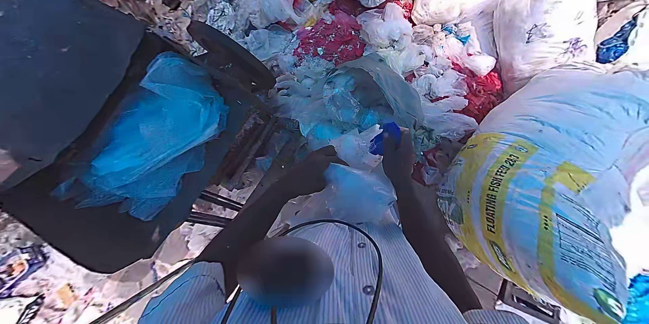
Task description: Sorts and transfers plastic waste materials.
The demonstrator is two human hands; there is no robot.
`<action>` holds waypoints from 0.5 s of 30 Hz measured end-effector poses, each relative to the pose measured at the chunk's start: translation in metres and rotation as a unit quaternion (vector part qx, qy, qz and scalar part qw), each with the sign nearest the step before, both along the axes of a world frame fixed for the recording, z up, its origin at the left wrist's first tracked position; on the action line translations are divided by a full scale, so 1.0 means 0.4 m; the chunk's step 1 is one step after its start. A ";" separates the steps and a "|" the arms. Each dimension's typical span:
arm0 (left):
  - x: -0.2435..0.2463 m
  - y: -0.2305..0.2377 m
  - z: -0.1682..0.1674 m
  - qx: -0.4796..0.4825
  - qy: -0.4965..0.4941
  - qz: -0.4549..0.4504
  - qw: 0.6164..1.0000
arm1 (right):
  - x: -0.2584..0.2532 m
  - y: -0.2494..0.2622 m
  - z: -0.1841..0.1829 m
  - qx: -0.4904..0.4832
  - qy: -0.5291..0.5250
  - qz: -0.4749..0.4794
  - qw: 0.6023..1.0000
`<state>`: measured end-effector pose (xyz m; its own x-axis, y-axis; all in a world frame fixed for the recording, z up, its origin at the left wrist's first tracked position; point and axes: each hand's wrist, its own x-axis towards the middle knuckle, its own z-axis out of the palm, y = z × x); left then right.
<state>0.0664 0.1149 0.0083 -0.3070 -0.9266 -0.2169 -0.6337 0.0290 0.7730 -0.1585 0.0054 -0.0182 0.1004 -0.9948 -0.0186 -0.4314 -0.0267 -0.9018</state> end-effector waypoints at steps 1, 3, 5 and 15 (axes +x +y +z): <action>0.025 0.022 -0.011 0.027 -0.028 -0.004 0.999 | -0.003 0.006 0.008 -0.062 0.065 -0.007 0.996; 0.086 0.075 -0.053 0.056 -0.087 -0.001 0.995 | -0.035 -0.012 0.035 -0.120 0.152 -0.018 0.981; 0.139 0.127 -0.072 0.059 -0.138 0.006 0.989 | -0.065 -0.023 0.075 -0.148 0.202 -0.032 0.968; 0.291 0.269 -0.086 -0.105 -0.135 -0.005 0.985 | -0.071 0.078 0.116 -0.102 0.276 -0.009 0.956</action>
